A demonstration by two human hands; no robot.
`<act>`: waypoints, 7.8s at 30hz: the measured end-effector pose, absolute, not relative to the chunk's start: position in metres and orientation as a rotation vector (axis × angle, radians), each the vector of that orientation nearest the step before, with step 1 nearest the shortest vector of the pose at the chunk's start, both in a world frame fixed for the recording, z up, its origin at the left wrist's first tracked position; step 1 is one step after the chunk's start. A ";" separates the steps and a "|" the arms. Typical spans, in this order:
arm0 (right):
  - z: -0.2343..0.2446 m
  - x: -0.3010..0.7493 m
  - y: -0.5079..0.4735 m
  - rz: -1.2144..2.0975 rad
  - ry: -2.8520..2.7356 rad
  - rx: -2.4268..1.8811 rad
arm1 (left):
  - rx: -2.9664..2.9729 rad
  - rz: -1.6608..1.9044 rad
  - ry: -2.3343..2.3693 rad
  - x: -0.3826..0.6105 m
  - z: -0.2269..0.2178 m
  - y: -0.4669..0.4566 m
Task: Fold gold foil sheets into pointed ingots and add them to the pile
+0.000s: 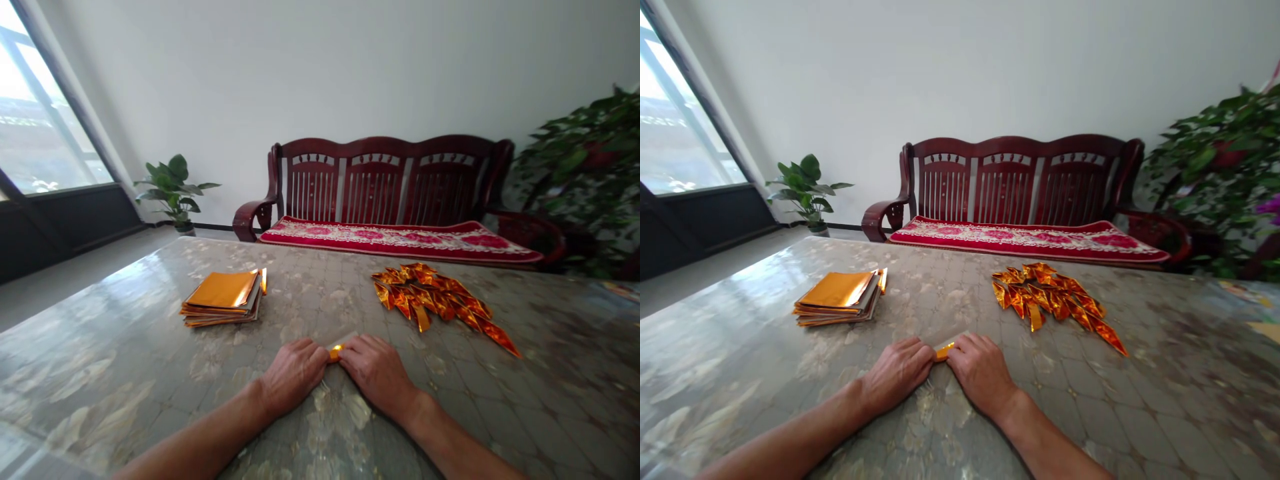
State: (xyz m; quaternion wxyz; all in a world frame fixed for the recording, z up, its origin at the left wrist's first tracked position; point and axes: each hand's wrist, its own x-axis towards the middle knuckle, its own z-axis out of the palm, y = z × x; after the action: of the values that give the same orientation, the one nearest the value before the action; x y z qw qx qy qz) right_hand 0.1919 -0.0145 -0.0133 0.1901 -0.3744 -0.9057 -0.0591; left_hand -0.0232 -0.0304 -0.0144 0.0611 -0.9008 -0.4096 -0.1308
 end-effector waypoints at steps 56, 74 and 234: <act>0.006 0.168 -0.014 -0.024 -2.498 -1.374 | -2.914 -0.689 -1.727 -0.040 -0.002 -0.040; -0.007 0.163 -0.012 0.014 -2.415 -1.390 | -2.885 -0.808 -1.877 -0.037 -0.006 -0.033; -0.009 0.160 -0.012 0.058 -2.326 -1.508 | -2.705 -0.110 -1.645 -0.016 -0.001 -0.061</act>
State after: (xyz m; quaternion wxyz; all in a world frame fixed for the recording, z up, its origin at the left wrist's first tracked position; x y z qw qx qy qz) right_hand 0.1604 -0.0118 -0.0094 0.1833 -0.5345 -0.8248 0.0205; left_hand -0.0156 -0.0611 -0.0011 -0.0130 -0.8538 -0.5193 -0.0346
